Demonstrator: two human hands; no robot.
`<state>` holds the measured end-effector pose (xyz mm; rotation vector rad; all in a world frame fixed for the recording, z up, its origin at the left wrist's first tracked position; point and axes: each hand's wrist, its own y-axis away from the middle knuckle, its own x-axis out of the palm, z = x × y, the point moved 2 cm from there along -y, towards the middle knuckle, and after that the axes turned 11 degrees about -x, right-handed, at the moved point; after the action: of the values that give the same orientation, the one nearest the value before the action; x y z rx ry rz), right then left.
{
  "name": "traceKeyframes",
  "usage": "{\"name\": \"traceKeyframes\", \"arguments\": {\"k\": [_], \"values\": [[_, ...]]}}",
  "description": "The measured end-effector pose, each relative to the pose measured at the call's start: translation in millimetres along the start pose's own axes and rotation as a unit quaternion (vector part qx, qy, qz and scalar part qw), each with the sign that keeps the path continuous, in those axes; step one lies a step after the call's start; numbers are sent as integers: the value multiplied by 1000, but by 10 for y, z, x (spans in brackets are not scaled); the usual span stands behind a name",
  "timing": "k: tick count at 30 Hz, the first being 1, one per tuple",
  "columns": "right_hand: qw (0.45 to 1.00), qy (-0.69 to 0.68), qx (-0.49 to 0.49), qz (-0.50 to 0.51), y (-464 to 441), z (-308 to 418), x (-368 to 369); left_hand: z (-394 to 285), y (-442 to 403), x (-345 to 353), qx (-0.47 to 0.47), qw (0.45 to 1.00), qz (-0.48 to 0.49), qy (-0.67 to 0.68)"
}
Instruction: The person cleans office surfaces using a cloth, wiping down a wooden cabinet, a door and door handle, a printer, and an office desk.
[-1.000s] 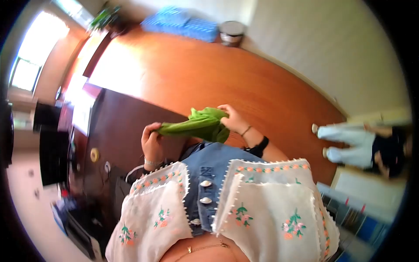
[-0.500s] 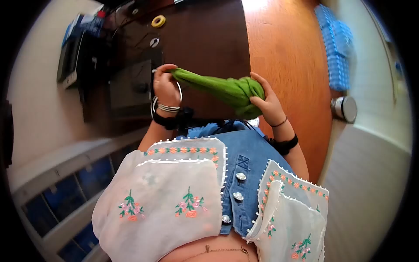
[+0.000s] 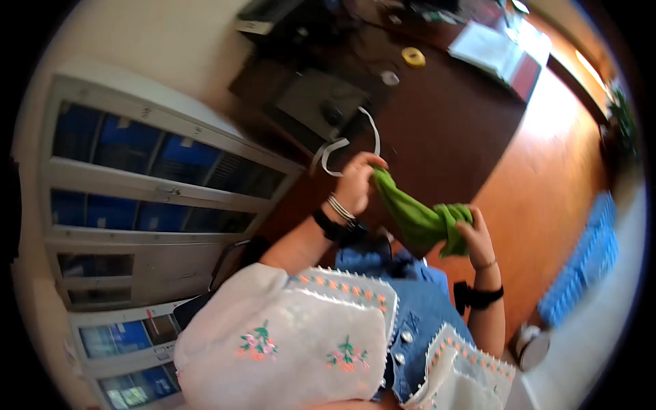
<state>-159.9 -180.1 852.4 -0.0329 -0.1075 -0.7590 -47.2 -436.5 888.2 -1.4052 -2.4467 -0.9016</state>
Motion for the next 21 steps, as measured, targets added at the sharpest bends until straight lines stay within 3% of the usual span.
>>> {"name": "traceKeyframes", "arguments": {"k": [2, 3, 4, 6, 8, 9, 10, 13, 14, 15, 16, 18, 21], "values": [[986, 151, -52, 48, -165, 72, 57, -119, -15, 58, 48, 992, 38, -113], [985, 154, -52, 57, -196, 150, 50, -155, 80, 213, 64, 965, 31, -253], [984, 160, -47, 66, -236, 203, 85, -132, 105, 265, 159, 913, 73, -369], [982, 167, -63, 69, -331, 234, 102, -44, 269, 284, 125, 766, 58, -628], [976, 190, -46, 95, -407, 150, 62, 72, 264, 220, 32, 658, 100, -746], [975, 191, -42, 108, -394, 158, 69, 80, 281, 184, 20, 644, 128, -754], [973, 191, -21, 125, -366, 180, 84, 81, 256, 158, -47, 648, 144, -747], [951, 198, 24, 236, -245, 258, 160, 1, 229, 123, -65, 677, 168, -714], [944, 172, 78, 270, -206, 382, 228, -21, 207, 123, -13, 705, 185, -684], [937, 184, 62, 289, -217, 332, 241, -52, 182, 130, 39, 729, 202, -652], [931, 195, 45, 306, -229, 229, 257, -64, 147, 135, 45, 729, 201, -653], [917, 250, 61, 304, -307, 246, 326, -114, 130, 224, 191, 714, 266, -619], [901, 304, -29, 307, -424, 356, 360, -136, 162, 265, 197, 725, 272, -602]]}}
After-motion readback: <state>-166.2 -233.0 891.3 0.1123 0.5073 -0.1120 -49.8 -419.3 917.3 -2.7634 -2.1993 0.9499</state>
